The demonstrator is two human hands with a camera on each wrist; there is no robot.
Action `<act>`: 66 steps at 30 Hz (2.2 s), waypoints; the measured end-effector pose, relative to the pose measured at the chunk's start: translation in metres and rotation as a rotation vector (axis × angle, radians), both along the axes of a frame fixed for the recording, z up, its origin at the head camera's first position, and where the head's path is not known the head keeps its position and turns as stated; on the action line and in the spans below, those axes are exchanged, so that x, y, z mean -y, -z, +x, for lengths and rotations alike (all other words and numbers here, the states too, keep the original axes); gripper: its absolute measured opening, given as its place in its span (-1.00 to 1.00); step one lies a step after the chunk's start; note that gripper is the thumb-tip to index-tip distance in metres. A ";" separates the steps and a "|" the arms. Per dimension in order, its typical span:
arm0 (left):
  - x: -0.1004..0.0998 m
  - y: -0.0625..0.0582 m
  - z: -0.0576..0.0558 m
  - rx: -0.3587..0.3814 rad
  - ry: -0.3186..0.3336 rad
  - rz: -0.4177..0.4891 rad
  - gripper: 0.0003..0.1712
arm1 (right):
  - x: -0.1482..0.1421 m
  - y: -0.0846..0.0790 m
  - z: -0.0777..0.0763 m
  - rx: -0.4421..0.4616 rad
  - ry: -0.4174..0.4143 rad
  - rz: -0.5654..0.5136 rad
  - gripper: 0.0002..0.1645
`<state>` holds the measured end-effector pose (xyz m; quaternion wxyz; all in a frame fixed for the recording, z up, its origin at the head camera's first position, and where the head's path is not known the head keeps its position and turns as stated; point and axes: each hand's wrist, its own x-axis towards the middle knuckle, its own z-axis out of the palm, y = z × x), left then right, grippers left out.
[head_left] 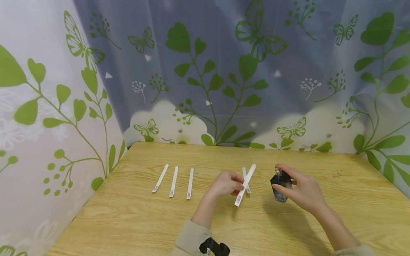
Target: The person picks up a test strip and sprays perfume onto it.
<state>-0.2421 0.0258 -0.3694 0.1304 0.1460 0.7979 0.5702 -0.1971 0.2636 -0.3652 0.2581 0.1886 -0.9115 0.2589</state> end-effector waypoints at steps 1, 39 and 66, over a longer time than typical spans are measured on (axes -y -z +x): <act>-0.001 0.000 0.001 0.005 0.003 0.003 -0.86 | 0.000 0.000 0.000 -0.008 -0.001 0.003 -0.33; -0.008 0.001 0.004 0.014 0.046 -0.032 -0.91 | 0.008 -0.001 0.000 -0.244 0.031 0.162 -0.30; -0.008 0.003 0.002 0.021 0.047 -0.024 -0.92 | 0.008 0.001 0.002 -0.096 0.083 0.145 -0.34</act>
